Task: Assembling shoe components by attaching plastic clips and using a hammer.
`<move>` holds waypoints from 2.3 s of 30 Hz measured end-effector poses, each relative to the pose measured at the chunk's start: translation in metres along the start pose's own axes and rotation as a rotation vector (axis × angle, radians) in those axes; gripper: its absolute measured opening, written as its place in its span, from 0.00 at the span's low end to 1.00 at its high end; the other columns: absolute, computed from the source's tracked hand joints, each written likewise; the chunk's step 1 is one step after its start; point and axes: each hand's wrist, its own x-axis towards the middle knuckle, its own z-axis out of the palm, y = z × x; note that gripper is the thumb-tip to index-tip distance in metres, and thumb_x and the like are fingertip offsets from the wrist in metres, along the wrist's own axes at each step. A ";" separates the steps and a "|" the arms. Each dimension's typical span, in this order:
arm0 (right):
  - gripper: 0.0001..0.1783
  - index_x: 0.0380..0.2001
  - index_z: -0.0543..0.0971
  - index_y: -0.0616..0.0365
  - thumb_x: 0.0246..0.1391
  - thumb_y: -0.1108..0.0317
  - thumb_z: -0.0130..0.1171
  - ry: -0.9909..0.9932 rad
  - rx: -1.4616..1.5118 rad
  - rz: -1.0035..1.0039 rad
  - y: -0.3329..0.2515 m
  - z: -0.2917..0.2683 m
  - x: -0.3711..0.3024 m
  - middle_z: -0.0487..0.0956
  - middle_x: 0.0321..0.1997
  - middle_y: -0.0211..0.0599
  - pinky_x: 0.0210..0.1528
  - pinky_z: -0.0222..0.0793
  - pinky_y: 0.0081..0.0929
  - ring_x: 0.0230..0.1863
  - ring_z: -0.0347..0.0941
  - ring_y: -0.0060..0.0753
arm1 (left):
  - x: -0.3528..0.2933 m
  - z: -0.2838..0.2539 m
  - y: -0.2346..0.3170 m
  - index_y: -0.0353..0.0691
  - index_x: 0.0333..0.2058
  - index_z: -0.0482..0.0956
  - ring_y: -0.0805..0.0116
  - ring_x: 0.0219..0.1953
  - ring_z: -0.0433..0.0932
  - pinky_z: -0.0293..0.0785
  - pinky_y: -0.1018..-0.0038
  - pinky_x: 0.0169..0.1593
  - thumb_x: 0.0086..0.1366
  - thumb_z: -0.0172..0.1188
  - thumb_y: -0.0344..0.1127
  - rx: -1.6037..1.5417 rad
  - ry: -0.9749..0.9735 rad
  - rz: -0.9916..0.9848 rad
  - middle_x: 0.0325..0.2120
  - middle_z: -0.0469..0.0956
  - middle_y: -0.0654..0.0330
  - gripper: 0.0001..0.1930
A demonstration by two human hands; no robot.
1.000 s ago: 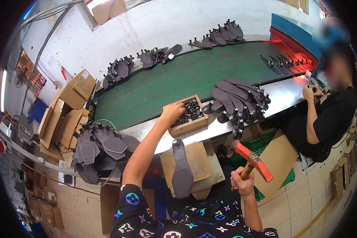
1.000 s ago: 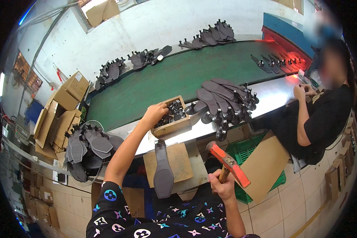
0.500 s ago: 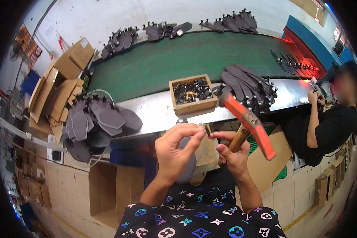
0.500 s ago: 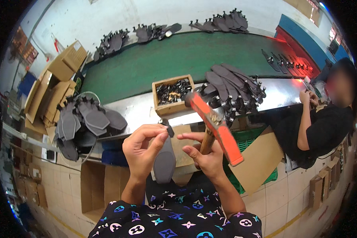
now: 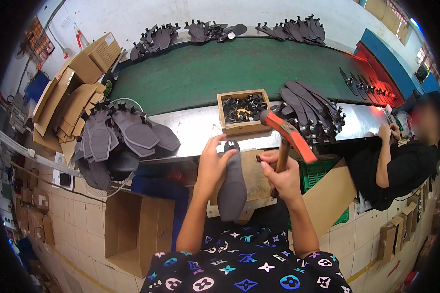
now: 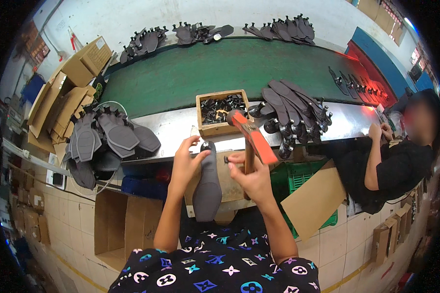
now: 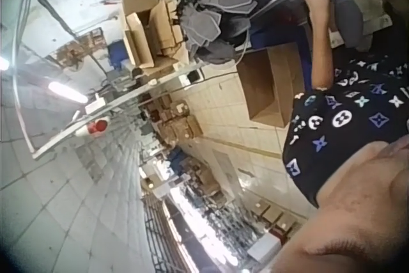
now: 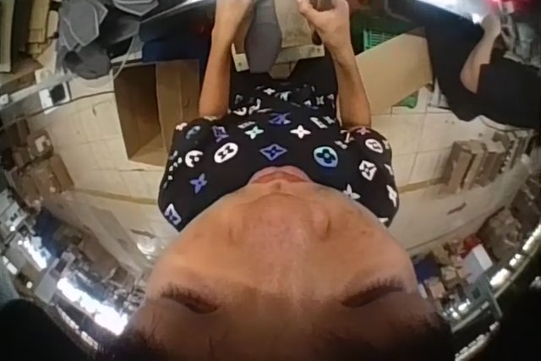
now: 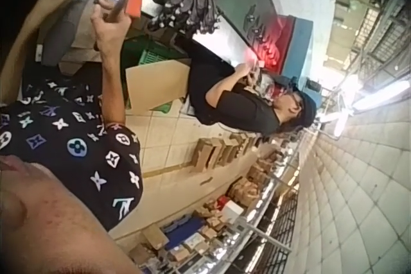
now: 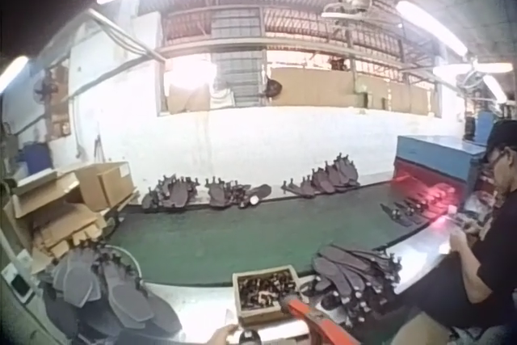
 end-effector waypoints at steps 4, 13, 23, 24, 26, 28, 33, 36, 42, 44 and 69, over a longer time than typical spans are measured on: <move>0.13 0.43 0.81 0.67 0.58 0.70 0.65 -0.114 -0.036 0.178 0.002 -0.002 0.023 0.82 0.34 0.34 0.22 0.65 0.17 0.21 0.70 0.16 | 0.005 0.010 -0.023 0.35 0.40 0.83 0.53 0.43 0.82 0.76 0.66 0.46 0.57 0.70 0.35 -0.093 -0.192 -0.037 0.37 0.83 0.50 0.13; 0.12 0.45 0.80 0.66 0.57 0.76 0.61 -0.248 -0.146 -0.060 0.044 0.013 0.039 0.82 0.35 0.39 0.30 0.71 0.26 0.26 0.74 0.26 | -0.028 0.015 -0.019 0.34 0.39 0.84 0.55 0.39 0.82 0.76 0.67 0.44 0.54 0.70 0.30 -0.142 -0.159 0.020 0.34 0.83 0.52 0.13; 0.14 0.41 0.79 0.64 0.47 0.79 0.61 -0.319 -0.589 -0.384 0.018 0.012 0.034 0.80 0.41 0.47 0.44 0.74 0.37 0.42 0.78 0.53 | -0.034 0.012 -0.011 0.34 0.38 0.85 0.64 0.37 0.83 0.78 0.71 0.41 0.53 0.72 0.30 -0.264 -0.151 -0.054 0.35 0.85 0.52 0.13; 0.14 0.41 0.79 0.64 0.47 0.79 0.61 -0.321 -0.590 -0.380 0.018 0.010 0.034 0.80 0.41 0.47 0.44 0.74 0.37 0.42 0.78 0.53 | -0.034 0.011 -0.012 0.34 0.38 0.85 0.64 0.37 0.83 0.78 0.71 0.41 0.53 0.72 0.30 -0.265 -0.152 -0.058 0.35 0.85 0.52 0.13; 0.17 0.43 0.80 0.62 0.45 0.80 0.61 -0.312 -0.706 -0.315 0.017 0.004 0.034 0.81 0.42 0.46 0.44 0.74 0.38 0.43 0.78 0.52 | -0.032 0.008 -0.010 0.31 0.38 0.83 0.76 0.32 0.79 0.76 0.73 0.35 0.54 0.74 0.30 -0.249 -0.167 -0.022 0.28 0.84 0.55 0.14; 0.17 0.46 0.79 0.62 0.51 0.78 0.61 -0.288 -0.580 -0.393 0.014 0.007 0.024 0.80 0.39 0.48 0.40 0.74 0.34 0.38 0.79 0.48 | -0.033 0.007 -0.011 0.32 0.40 0.85 0.79 0.34 0.79 0.76 0.76 0.38 0.56 0.72 0.29 -0.228 -0.198 -0.109 0.29 0.85 0.56 0.13; 0.17 0.54 0.72 0.66 0.65 0.72 0.55 -0.118 -0.367 -0.132 -0.037 0.000 -0.031 0.79 0.33 0.48 0.36 0.73 0.28 0.31 0.77 0.37 | -0.035 0.012 -0.025 0.34 0.46 0.85 0.78 0.36 0.81 0.78 0.79 0.41 0.57 0.66 0.24 -0.438 -0.244 -0.216 0.35 0.86 0.60 0.16; 0.18 0.56 0.71 0.67 0.64 0.73 0.55 -0.009 -0.494 -0.366 -0.030 0.002 -0.043 0.80 0.37 0.55 0.40 0.74 0.33 0.35 0.80 0.45 | -0.033 0.016 -0.027 0.33 0.46 0.85 0.79 0.36 0.80 0.77 0.80 0.41 0.58 0.66 0.23 -0.469 -0.263 -0.216 0.35 0.86 0.61 0.15; 0.21 0.60 0.72 0.65 0.65 0.71 0.55 -0.001 -0.553 -0.300 -0.059 -0.004 -0.052 0.80 0.35 0.40 0.36 0.72 0.26 0.32 0.75 0.27 | -0.032 0.003 -0.020 0.31 0.55 0.78 0.73 0.40 0.83 0.77 0.77 0.46 0.59 0.69 0.29 -0.414 -0.355 -0.254 0.39 0.86 0.60 0.24; 0.20 0.58 0.72 0.68 0.67 0.68 0.53 0.100 -0.357 -0.371 -0.089 -0.005 -0.071 0.75 0.29 0.30 0.28 0.66 0.20 0.26 0.68 0.17 | -0.036 0.003 -0.018 0.30 0.61 0.68 0.66 0.47 0.81 0.73 0.69 0.54 0.58 0.71 0.36 -0.246 -0.306 -0.116 0.43 0.85 0.59 0.35; 0.15 0.49 0.75 0.65 0.59 0.74 0.59 -0.071 -0.663 -0.399 -0.021 -0.009 -0.032 0.81 0.34 0.53 0.29 0.74 0.41 0.28 0.79 0.55 | -0.080 -0.029 0.025 0.36 0.39 0.84 0.62 0.42 0.81 0.72 0.72 0.47 0.63 0.64 0.35 -0.262 -0.390 0.037 0.34 0.82 0.55 0.09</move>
